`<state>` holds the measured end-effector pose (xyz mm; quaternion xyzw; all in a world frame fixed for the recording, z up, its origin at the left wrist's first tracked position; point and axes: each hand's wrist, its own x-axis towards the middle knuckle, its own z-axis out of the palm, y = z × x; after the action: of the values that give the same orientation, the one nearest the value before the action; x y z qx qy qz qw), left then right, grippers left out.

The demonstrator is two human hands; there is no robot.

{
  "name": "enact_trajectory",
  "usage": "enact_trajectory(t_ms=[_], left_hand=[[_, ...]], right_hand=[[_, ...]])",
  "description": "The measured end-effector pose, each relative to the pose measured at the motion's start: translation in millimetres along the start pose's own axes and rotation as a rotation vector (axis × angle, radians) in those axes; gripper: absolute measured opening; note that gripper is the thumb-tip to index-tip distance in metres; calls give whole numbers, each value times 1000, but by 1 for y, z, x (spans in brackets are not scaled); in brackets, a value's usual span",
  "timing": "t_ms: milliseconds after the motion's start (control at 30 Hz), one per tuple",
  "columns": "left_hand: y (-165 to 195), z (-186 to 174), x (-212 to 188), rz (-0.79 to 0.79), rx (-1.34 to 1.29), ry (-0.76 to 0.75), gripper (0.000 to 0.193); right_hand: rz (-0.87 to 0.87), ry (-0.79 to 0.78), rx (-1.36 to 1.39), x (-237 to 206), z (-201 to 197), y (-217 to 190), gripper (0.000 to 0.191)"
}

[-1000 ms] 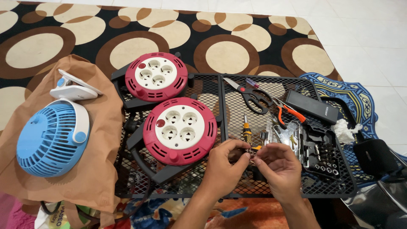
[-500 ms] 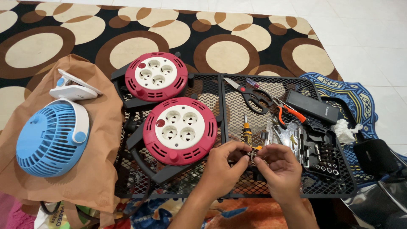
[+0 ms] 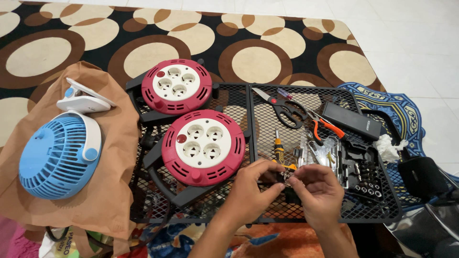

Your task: The person sits at a mesh table and works on pink multi-socket power strips, handling small components and using a screwdriver and pliers to unscrew and manipulate parts. A blue clip fan, scissors, and a socket set lie on the table while the person picks up, turns over, and works on the small parts by hand.

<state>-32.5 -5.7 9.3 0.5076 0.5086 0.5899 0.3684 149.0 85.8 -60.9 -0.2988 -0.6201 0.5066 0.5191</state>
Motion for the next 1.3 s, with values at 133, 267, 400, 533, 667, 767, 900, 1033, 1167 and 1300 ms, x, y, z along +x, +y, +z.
enact_trajectory(t_ms=[133, 267, 400, 533, 667, 767, 900, 1033, 1167, 1300], left_hand=[[-1, 0, -2, 30, 10, -2, 29], [-3, -2, -5, 10, -13, 8, 28], [-5, 3, -9, 12, -23, 34, 28], [-7, 7, -13, 64, -11, 57, 29], [-9, 11, -15, 109, 39, 72, 30], [-9, 13, -16, 136, 58, 78, 31], [-9, 13, -14, 147, 41, 80, 31], [-8, 14, -12, 155, 24, 71, 32], [-10, 17, -12, 54, -13, 28, 33], [-15, 21, -9, 238, 75, 70, 31]], right_hand=[[-4, 4, 26, 1, -1, 0, 33], [-16, -24, 6, 3, -5, 1, 29], [-1, -64, 27, 4, -11, 1, 30], [13, -131, -25, 3, -23, -12, 28], [-24, -273, -373, 9, -37, -40, 25], [-155, -349, -684, 16, -38, -57, 20], [-235, -414, -813, 23, -31, -71, 16], [-302, -439, -858, 27, -29, -80, 16], [-422, -478, -918, 33, -30, -87, 16], [-441, -485, -928, 35, -28, -89, 16]])
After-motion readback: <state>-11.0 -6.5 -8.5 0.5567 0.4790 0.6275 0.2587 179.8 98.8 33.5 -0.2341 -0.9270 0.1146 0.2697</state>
